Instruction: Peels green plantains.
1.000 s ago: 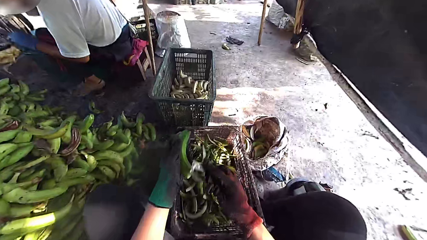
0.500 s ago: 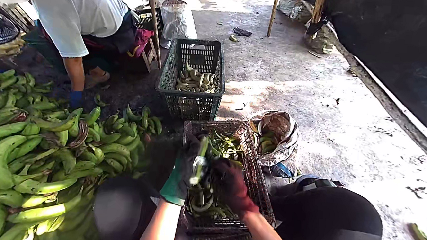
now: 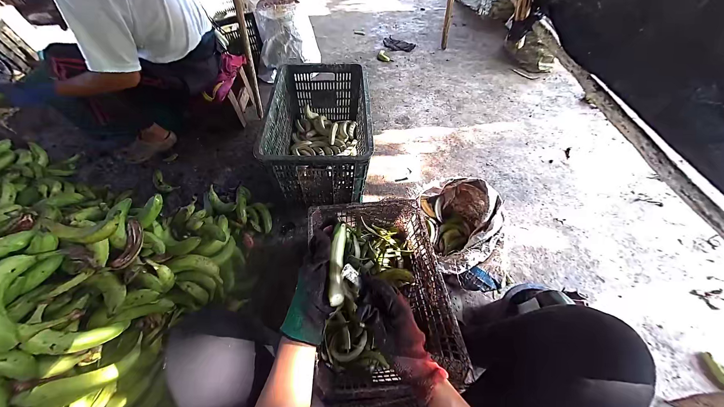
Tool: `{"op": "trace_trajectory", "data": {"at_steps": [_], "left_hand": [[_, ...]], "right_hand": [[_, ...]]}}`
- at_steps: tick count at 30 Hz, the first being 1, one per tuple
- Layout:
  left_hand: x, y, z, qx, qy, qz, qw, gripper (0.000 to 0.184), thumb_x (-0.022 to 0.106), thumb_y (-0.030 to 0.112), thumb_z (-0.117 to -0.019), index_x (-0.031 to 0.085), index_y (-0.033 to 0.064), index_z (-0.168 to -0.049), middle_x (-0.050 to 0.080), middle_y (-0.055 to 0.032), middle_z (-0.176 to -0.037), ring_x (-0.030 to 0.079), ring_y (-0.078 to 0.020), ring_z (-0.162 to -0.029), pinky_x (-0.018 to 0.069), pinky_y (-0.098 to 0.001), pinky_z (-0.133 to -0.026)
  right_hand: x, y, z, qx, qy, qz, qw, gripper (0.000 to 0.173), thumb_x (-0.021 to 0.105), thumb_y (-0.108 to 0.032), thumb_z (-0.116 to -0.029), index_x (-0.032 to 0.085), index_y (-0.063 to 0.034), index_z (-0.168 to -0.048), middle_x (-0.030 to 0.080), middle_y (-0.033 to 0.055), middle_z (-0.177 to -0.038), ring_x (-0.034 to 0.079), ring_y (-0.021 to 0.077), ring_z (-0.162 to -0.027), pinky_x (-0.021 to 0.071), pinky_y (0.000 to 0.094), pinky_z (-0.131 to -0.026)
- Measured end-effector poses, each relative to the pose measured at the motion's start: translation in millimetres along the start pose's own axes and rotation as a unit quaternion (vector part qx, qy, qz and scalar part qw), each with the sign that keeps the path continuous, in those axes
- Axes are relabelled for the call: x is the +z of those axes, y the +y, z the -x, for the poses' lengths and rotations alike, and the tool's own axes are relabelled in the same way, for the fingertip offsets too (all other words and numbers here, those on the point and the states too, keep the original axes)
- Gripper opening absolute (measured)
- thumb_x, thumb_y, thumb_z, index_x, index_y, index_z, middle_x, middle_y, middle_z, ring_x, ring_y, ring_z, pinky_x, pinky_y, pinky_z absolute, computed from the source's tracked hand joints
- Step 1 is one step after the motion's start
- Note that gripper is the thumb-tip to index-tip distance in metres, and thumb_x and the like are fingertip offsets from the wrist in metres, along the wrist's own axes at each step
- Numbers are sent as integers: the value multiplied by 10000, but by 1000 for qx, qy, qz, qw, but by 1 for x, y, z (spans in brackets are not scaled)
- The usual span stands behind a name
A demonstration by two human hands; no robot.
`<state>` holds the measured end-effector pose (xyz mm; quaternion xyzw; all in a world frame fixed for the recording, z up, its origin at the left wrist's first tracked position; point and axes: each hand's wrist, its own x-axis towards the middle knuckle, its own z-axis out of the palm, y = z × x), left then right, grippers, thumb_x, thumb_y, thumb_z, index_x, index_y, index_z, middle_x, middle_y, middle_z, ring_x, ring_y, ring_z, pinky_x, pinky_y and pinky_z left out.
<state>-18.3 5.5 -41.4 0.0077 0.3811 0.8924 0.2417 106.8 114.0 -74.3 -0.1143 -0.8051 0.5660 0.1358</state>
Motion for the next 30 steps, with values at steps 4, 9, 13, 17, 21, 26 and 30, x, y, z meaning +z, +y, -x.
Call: {"op": "trace_trajectory", "data": {"at_steps": [4,9,13,17,21,26,30], "left_hand": [[-11,-4,-6,-30,-81,162,983,393,413,381,-1080,599,46,-1167,704,-102,-919,714,-163,-771,614,-278,-659],[-10,-3,-1,11,58,-13,998,292,292,148,-1095,514,34,-1247,679,-45,-905,688,-101,-762,602,-259,-663],[2,-10,12,-53,98,-166,980,278,377,121,-1092,529,-5,-1287,651,-59,-951,642,-72,-778,559,-228,-685],[5,5,10,-74,14,40,996,373,249,209,-1113,578,45,-1171,702,-74,-887,702,-125,-741,601,-266,-618],[-4,2,11,-111,-10,101,989,326,291,161,-1090,589,46,-1030,694,-104,-825,704,-171,-703,607,-299,-600],[0,0,14,-105,-42,4,994,247,425,58,-1016,531,71,-1239,676,-58,-901,685,-135,-725,600,-292,-607],[5,8,6,9,55,-187,981,385,481,92,-1043,468,40,-1424,645,-27,-1124,634,-24,-929,553,-205,-798]], "right_hand": [[5,-11,4,20,-54,-71,996,495,666,-264,-917,625,-68,-1369,697,56,-1177,655,75,-1014,555,319,-912],[12,-12,-7,-52,18,152,987,392,631,-206,-921,712,-182,-1304,713,157,-1147,678,348,-1042,536,591,-878],[-12,-30,-76,-67,70,324,941,432,632,-211,-946,675,-327,-1360,689,201,-1224,595,464,-1204,363,696,-1070],[-11,-37,-90,-58,76,328,940,452,613,-197,-963,645,-326,-1395,671,200,-1266,595,452,-1212,394,675,-1046],[-15,-30,-87,-92,88,347,929,483,653,-135,-907,682,-326,-1349,688,198,-1223,599,477,-1185,389,699,-1021],[-43,-24,-121,9,63,290,955,420,584,-177,-1005,625,-268,-1413,685,190,-1220,629,403,-1155,458,635,-993],[-43,-26,-104,-5,15,203,979,416,518,-199,-1021,593,-160,-1428,701,148,-1158,680,317,-1031,531,567,-923]]}}
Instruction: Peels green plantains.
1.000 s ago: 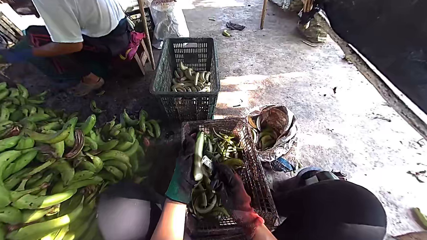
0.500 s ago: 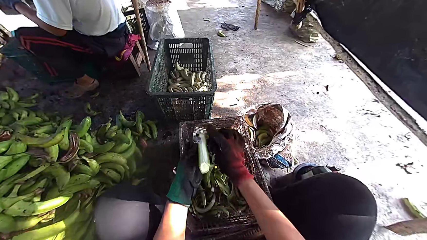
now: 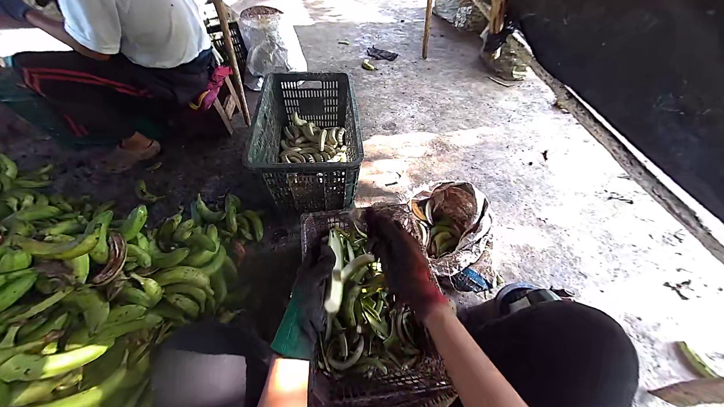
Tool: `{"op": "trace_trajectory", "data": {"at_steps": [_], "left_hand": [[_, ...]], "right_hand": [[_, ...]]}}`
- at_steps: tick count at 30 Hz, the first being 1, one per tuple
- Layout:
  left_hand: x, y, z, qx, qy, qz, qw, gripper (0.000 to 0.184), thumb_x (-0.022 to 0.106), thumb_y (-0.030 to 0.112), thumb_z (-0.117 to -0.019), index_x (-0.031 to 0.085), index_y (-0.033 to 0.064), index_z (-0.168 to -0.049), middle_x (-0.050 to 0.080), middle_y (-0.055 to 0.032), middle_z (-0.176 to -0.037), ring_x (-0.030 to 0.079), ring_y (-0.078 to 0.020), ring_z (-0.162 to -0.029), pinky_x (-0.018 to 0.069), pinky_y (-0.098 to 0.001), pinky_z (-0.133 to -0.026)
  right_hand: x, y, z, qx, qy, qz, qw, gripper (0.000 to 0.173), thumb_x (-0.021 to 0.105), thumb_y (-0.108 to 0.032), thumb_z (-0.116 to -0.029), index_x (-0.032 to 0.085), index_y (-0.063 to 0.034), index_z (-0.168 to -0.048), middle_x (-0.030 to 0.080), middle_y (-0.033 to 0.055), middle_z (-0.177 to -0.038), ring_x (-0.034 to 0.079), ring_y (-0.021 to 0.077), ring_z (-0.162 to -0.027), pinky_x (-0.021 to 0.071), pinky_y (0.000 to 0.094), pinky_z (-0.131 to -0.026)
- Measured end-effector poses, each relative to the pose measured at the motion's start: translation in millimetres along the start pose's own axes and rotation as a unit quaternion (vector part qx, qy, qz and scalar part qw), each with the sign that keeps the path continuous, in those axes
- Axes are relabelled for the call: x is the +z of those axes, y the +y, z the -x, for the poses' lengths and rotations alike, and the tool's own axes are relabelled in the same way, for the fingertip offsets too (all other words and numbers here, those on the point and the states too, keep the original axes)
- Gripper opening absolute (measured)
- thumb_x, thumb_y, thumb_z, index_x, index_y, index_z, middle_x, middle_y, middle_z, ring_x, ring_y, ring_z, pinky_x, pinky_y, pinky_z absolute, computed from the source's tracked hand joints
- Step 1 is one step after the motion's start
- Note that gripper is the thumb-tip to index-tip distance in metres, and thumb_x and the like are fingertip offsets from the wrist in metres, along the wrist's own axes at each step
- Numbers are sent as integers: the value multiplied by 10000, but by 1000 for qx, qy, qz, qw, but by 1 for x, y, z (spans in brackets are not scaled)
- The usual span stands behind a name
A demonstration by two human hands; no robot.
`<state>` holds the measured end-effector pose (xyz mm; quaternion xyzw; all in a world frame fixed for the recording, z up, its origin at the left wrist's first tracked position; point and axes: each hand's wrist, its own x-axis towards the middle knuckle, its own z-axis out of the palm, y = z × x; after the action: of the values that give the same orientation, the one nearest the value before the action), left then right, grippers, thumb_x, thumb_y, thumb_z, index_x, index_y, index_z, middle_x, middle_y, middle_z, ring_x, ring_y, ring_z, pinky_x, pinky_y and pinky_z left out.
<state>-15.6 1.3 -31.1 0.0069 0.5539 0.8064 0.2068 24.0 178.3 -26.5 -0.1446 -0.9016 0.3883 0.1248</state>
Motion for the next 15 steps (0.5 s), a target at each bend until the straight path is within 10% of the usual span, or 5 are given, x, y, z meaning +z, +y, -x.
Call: {"op": "trace_trajectory", "data": {"at_steps": [10,15], "left_hand": [[20,-11,-18,154,127,72,977,266,390,-3,-1018,413,-1,-1283,556,53,-988,562,74,-874,492,-119,-800],[22,-8,-4,11,45,-129,991,330,477,52,-1051,488,-75,-1355,607,-79,-1065,574,-7,-890,494,-169,-806]], "right_hand": [[47,-1,84,-105,78,48,990,430,630,-210,-857,729,-148,-1272,708,197,-1076,683,433,-966,525,651,-795],[-3,-14,2,-64,-50,181,980,512,620,-128,-952,619,-343,-1416,686,183,-1254,623,431,-1181,411,655,-1046]]}}
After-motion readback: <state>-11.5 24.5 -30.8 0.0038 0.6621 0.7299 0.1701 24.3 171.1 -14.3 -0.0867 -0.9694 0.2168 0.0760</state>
